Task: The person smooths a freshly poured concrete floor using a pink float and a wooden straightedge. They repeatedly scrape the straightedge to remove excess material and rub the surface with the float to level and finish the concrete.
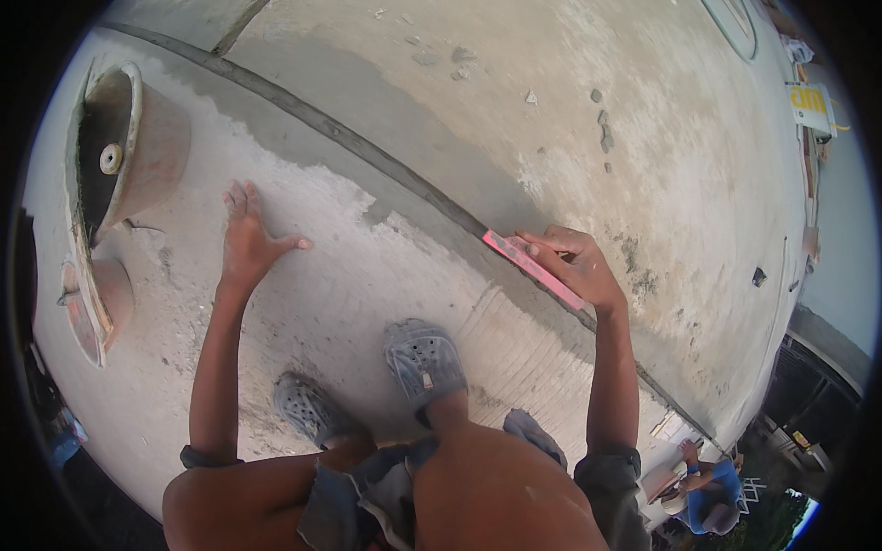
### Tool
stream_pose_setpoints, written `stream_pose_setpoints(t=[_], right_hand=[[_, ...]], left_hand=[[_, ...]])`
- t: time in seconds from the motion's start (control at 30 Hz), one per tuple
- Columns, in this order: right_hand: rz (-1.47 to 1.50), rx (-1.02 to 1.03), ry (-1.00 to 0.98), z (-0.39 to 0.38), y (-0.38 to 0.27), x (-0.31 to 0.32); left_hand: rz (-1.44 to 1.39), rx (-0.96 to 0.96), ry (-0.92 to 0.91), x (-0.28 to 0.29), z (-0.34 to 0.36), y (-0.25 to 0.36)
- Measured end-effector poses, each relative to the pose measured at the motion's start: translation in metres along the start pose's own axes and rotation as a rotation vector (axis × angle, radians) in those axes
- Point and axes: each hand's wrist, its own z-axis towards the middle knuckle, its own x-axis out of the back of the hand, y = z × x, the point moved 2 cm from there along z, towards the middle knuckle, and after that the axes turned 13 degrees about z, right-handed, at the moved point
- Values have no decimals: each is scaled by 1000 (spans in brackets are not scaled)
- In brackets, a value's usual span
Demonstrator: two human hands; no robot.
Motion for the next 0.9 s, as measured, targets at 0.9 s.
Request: stream_pose_setpoints(t=[0.9], right_hand=[[-14, 62, -33, 26, -1, -16]], left_hand=[[-1, -16, 11, -9, 5, -4]])
